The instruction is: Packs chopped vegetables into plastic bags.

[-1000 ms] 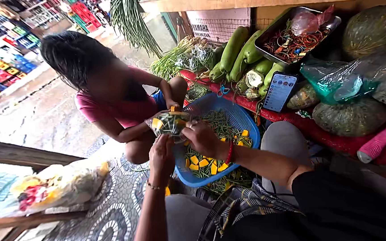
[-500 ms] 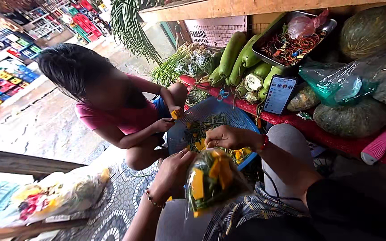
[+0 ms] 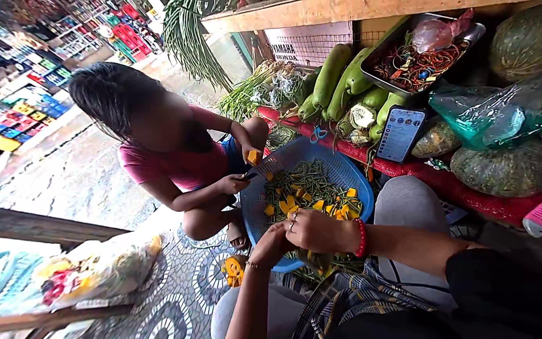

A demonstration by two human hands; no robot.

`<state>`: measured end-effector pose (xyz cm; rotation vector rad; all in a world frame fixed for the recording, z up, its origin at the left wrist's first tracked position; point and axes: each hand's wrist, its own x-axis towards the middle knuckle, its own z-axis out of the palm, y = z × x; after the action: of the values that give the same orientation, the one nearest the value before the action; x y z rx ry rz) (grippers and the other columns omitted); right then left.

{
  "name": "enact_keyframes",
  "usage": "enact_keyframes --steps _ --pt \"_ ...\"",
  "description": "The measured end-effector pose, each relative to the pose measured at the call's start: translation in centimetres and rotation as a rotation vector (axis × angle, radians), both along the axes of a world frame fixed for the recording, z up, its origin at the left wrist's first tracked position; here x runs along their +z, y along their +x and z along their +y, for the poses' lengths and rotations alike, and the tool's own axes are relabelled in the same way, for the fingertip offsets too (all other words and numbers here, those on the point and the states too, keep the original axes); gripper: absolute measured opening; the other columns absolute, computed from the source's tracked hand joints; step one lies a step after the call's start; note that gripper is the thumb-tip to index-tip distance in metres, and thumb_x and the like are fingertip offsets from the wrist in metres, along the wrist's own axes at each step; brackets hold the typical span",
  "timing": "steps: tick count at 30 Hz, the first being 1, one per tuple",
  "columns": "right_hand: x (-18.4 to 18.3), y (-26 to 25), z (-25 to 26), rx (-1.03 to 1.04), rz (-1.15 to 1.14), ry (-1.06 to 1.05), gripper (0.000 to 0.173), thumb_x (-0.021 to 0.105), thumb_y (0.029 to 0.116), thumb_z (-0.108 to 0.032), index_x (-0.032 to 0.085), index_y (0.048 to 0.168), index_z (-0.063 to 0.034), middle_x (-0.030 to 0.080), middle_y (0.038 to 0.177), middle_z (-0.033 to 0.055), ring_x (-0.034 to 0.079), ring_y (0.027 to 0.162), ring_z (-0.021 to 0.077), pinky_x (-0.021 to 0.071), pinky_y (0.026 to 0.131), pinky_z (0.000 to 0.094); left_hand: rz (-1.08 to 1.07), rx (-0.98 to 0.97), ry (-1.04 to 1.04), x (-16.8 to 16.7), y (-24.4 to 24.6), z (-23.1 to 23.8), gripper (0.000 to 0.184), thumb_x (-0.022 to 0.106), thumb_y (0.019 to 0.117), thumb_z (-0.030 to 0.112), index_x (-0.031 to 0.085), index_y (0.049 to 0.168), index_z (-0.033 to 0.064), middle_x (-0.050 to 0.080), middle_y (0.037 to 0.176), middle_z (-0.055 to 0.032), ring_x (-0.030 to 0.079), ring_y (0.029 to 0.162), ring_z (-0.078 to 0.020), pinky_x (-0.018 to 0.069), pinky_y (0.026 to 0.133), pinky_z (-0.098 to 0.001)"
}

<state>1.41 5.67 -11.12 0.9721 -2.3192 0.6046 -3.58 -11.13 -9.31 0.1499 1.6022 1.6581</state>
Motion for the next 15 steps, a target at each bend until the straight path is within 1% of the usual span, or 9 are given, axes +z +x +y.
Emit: enact_keyframes --steps 1,2,3,4,6,8,9,11,15 --pt "0.1 0.3 0.3 0.039 -0.007 -0.074 0.015 0.058 0.0941 0.004 0.067 0.083 0.0021 0.069 0.086 0.0171 0.070 0.082 0.0321 0.0584 0.068 0.0417 -0.012 -0.041 0.042 0.3 0.3 -0.6 0.043 0.035 0.1027 0.009 0.070 0.081 0.0188 0.069 0.068 0.0063 0.063 0.059 -0.0023 0.0555 0.059 -0.0216" --pt "0.4 0.6 0.7 0.063 -0.029 -0.168 0.015 0.059 0.0958 0.001 0.069 0.085 0.0019 0.069 0.086 0.0168 0.071 0.078 0.0299 0.0584 0.065 0.0396 -0.005 -0.085 0.081 0.6 0.5 -1.1 0.041 0.039 0.1011 0.010 0.073 0.081 0.0212 0.068 0.067 0.0081 0.061 0.058 -0.0007 0.0540 0.059 -0.0203" --pt "0.8 0.7 1.0 0.075 -0.080 -0.275 0.015 0.061 0.0972 -0.003 0.071 0.087 0.0019 0.070 0.085 0.0160 0.071 0.076 0.0273 0.0586 0.065 0.0376 0.019 -0.121 0.117 0.8 0.8 -1.5 0.038 0.042 0.1012 0.012 0.075 0.085 0.0221 0.070 0.070 0.0089 0.062 0.060 -0.0001 0.0548 0.061 -0.0195" --pt "1.2 0.8 1.5 0.094 -0.166 -0.386 0.016 0.063 0.0973 -0.006 0.074 0.089 0.0018 0.071 0.086 0.0146 0.071 0.079 0.0239 0.0580 0.070 0.0343 0.062 -0.140 0.135 1.1 1.2 -1.8 0.035 0.045 0.1017 0.012 0.076 0.089 0.0220 0.071 0.074 0.0096 0.063 0.063 0.0005 0.0554 0.064 -0.0190" --pt "1.9 0.5 2.4 0.152 -0.395 -0.575 0.016 0.065 0.0960 -0.007 0.077 0.092 0.0031 0.073 0.086 0.0132 0.067 0.084 0.0155 0.0522 0.078 0.0265 0.215 -0.168 0.115 1.5 1.8 -2.1 0.029 0.047 0.1009 0.013 0.076 0.096 0.0197 0.072 0.085 0.0102 0.066 0.075 0.0005 0.0561 0.073 -0.0203" --pt "2.4 0.2 3.1 0.204 -0.626 -0.689 0.015 0.066 0.0961 -0.007 0.077 0.093 0.0035 0.072 0.085 0.0088 0.063 0.081 0.0036 0.0496 0.076 0.0176 0.497 -0.195 0.016 1.4 2.4 -2.0 0.019 0.053 0.0995 0.016 0.072 0.099 0.0152 0.068 0.096 0.0110 0.063 0.088 0.0022 0.0541 0.081 -0.0200" --pt "2.4 0.1 3.3 0.229 -0.718 -0.728 0.014 0.067 0.0961 -0.007 0.076 0.093 0.0033 0.071 0.085 0.0058 0.062 0.078 -0.0007 0.0506 0.074 0.0149 0.665 -0.198 -0.040 1.3 2.7 -1.8 0.015 0.059 0.0994 0.018 0.071 0.099 0.0093 0.064 0.102 0.0073 0.060 0.096 0.0018 0.0523 0.085 -0.0186" --pt "2.4 -0.2 3.7 0.274 -0.823 -0.774 0.013 0.067 0.0965 -0.006 0.074 0.094 0.0032 0.070 0.086 0.0027 0.064 0.076 -0.0027 0.0535 0.071 0.0143 0.971 -0.149 -0.126 0.9 3.0 -1.4 0.015 0.066 0.0965 0.014 0.074 0.098 0.0010 0.068 0.104 -0.0019 0.064 0.100 -0.0005 0.0540 0.090 -0.0176" --pt "2.1 -0.3 4.4 0.347 -0.965 -0.858 0.010 0.064 0.0982 -0.004 0.070 0.097 0.0031 0.070 0.087 0.0002 0.068 0.073 0.0018 0.0586 0.070 0.0195 1.309 0.032 -0.238 0.8 4.1 -0.4 0.013 0.066 0.0918 0.004 0.078 0.095 -0.0018 0.076 0.098 -0.0095 0.071 0.094 -0.0032 0.0550 0.088 -0.0160"
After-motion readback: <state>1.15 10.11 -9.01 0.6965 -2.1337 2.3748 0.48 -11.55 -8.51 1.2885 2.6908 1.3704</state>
